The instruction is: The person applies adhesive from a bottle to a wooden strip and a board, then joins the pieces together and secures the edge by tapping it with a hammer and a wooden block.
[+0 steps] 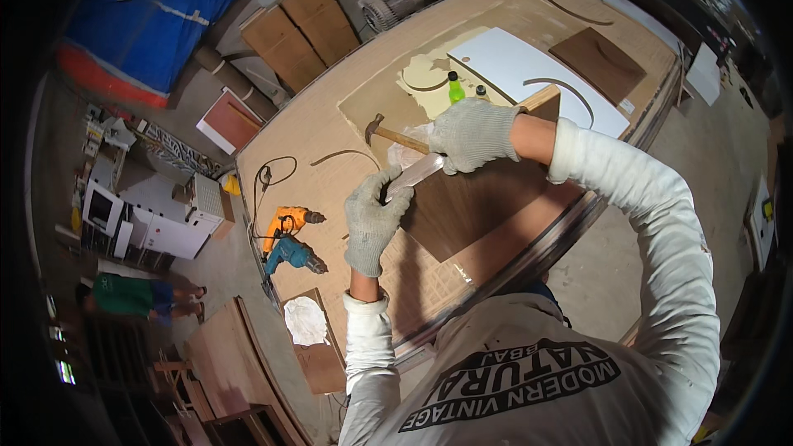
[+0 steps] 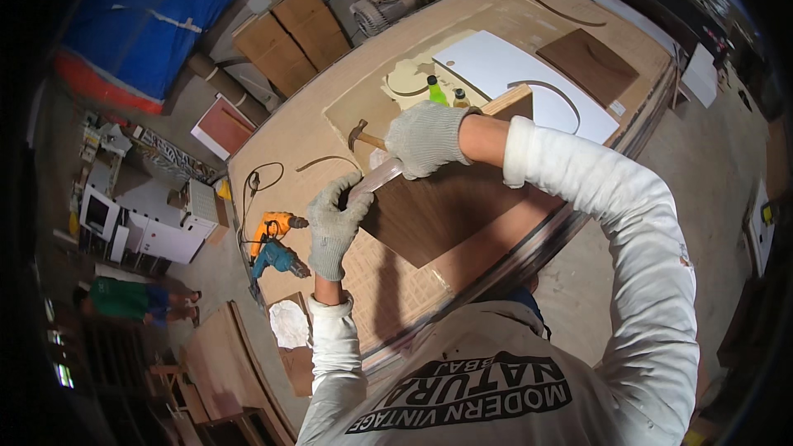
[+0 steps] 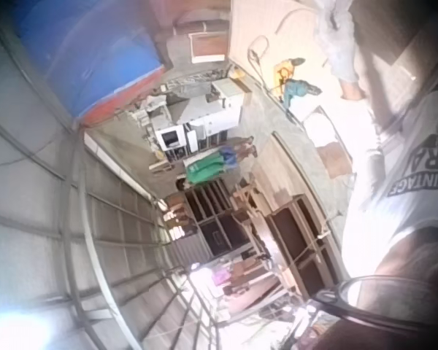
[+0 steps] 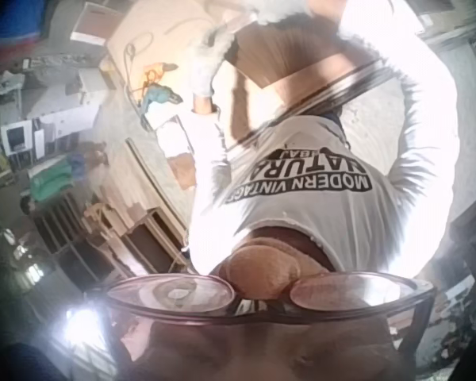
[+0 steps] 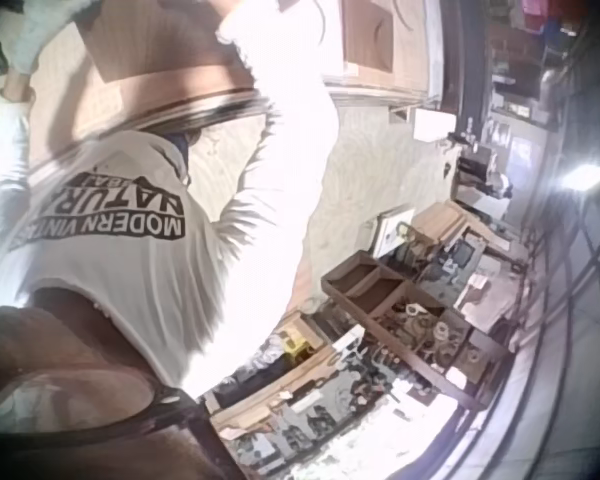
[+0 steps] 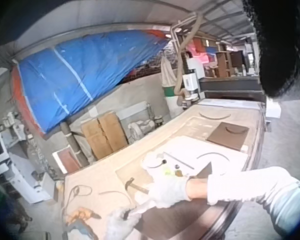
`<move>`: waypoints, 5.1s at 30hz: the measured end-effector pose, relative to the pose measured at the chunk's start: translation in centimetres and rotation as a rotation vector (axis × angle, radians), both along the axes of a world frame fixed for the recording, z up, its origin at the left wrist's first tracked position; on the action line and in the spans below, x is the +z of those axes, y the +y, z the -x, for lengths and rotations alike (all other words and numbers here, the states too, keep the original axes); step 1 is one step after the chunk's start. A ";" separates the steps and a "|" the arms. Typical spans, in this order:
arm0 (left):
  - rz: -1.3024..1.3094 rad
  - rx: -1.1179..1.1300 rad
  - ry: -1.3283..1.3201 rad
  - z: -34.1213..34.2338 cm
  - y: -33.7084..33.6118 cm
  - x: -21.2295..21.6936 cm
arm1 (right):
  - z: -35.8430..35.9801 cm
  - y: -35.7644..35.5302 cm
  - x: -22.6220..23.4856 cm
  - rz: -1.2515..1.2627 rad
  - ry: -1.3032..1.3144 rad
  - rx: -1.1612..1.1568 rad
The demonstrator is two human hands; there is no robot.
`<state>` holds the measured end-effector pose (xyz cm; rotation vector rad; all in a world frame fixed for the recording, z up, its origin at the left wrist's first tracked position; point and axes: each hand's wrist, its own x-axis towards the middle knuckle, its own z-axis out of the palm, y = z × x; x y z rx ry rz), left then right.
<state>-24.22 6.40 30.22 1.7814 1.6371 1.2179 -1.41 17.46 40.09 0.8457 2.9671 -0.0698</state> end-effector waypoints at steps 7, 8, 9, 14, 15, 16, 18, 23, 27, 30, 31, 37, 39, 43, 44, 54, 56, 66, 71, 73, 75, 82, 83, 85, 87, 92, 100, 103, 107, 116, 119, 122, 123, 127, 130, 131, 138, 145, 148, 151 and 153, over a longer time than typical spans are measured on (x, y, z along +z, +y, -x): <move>-0.017 -0.067 -0.846 -0.2 -1.8 -5.1 | -0.1 0.1 0.1 0.031 -0.027 0.039; 0.004 -0.069 -0.988 -0.4 -2.0 -5.9 | -0.1 -0.3 0.6 0.020 -0.056 0.031; 0.037 -0.076 -0.892 -0.6 -2.3 -6.4 | 0.0 -0.5 0.8 0.015 -0.081 0.019; 0.004 0.019 -0.957 -1.6 -2.8 -7.0 | 0.6 -0.4 1.1 0.035 -0.093 0.041; -0.018 0.039 -0.949 -1.5 -2.4 -7.8 | 0.8 -0.4 1.2 0.036 -0.098 0.042; -0.039 0.057 -0.941 -1.4 -2.0 -8.6 | 0.9 -0.5 1.3 0.036 -0.102 0.041; -0.040 0.064 -0.910 -2.3 -1.7 -7.1 | 0.5 -0.2 0.8 0.026 -0.115 0.023; -0.130 0.023 -0.948 -2.3 -0.8 -8.0 | 1.2 -0.5 0.9 0.031 -0.145 0.001; -0.129 0.093 -0.787 -2.6 -1.3 -6.3 | 0.5 0.0 0.0 -0.018 -0.143 0.030; -0.125 0.123 -0.757 -2.6 -1.6 -5.7 | 0.5 0.0 -0.1 -0.023 -0.124 0.039; -0.128 0.123 -0.780 -2.6 -1.7 -5.6 | 0.6 0.0 0.0 -0.020 -0.119 0.037; -0.133 0.000 -0.858 -1.6 -1.0 -7.4 | 1.2 -0.4 0.8 0.034 -0.122 0.004; -0.156 0.001 -0.909 -1.8 -0.7 -7.5 | 1.1 -0.1 0.6 0.025 -0.132 0.003; -0.197 -0.009 -0.885 -2.0 -0.8 -6.8 | 0.6 0.1 0.3 0.001 -0.128 0.024; -0.193 -0.036 -0.915 -1.9 -0.9 -6.6 | 0.4 -0.1 0.4 0.008 -0.131 0.012; -0.105 -0.016 -0.918 -0.8 -0.1 -5.4 | 0.7 -0.3 0.9 0.019 -0.141 -0.020; -0.100 -0.017 -0.912 -0.7 -0.1 -5.8 | 0.7 -0.4 0.7 0.023 -0.144 -0.026; -0.155 -0.003 -0.840 -0.4 -0.6 -5.6 | 0.9 -0.3 0.8 0.036 -0.108 -0.030; -0.099 -0.139 -0.848 0.9 -1.5 -5.4 | 0.7 0.0 0.4 0.003 -0.136 -0.031; -0.025 -0.153 -0.746 1.8 -1.3 -5.7 | 0.7 0.0 0.0 -0.021 -0.138 -0.035; -0.121 -0.132 -0.636 2.2 -0.9 -6.3 | 0.9 -0.1 0.1 -0.018 -0.138 -0.033; -0.112 -0.051 -0.564 1.8 -0.7 -6.6 | 0.9 0.3 0.4 0.011 -0.144 -0.014; -0.114 -0.068 -0.553 1.9 -0.7 -6.4 | 0.9 0.3 0.4 0.013 -0.137 -0.016; -0.119 -0.102 -0.531 2.2 -0.7 -5.9 | 0.8 0.2 0.4 0.016 -0.123 -0.021; -0.146 -0.067 -0.383 2.3 -0.7 -4.2 | 0.7 0.3 0.3 0.018 -0.103 -0.008; -0.170 -0.145 -0.024 3.3 -0.9 -0.9 | 0.7 0.6 -0.4 -0.016 -0.111 -0.028; -0.233 -0.106 -0.037 3.2 -0.5 -2.6 | 0.5 1.1 -0.9 -0.030 -0.076 0.000; -0.225 -0.101 -0.084 3.0 -0.6 -2.7 | 0.6 1.1 -0.8 -0.025 -0.129 -0.013; -0.368 -0.115 0.098 3.4 -0.3 -2.7 | 0.6 0.8 -0.5 -0.026 -0.075 0.003; -0.498 -0.032 0.355 2.3 0.3 -1.4 | 0.3 1.3 -1.1 -0.033 -0.050 0.042; -0.428 -0.052 0.399 2.4 0.5 -0.8 | 0.3 1.4 -1.0 -0.035 -0.049 0.050; -0.341 -0.068 0.489 1.7 1.0 0.0 | 0.3 1.2 -0.5 -0.032 -0.050 0.065; -0.315 -0.069 0.530 1.3 1.1 0.8 | 0.3 1.2 -0.6 -0.029 -0.043 0.063; -0.058 -0.087 0.620 0.2 1.4 3.6 | 0.3 1.3 -0.7 -0.026 -0.043 0.060; -0.354 -0.094 0.868 -0.4 1.7 4.5 | -0.3 0.9 -0.3 -0.016 -0.058 0.051; -0.302 -0.112 0.802 -0.8 1.7 4.9 | -0.2 0.7 -0.2 -0.009 -0.062 0.050; -0.089 -0.122 0.575 -4.2 3.3 2.7 | -0.4 0.9 -1.4 -0.006 0.077 0.039; -0.082 -0.069 0.574 -5.0 2.8 3.0 | -3.6 2.0 1.4 0.121 0.055 -0.068; -0.139 -0.089 0.587 -4.3 2.7 1.8 | -5.0 2.9 1.8 0.207 0.018 -0.043; -0.097 -0.117 0.547 -4.6 3.1 2.3 | -5.9 2.8 1.5 0.250 0.046 0.006; -0.085 -0.111 0.544 -4.9 3.1 2.3 | -6.3 3.5 1.9 0.276 0.015 -0.047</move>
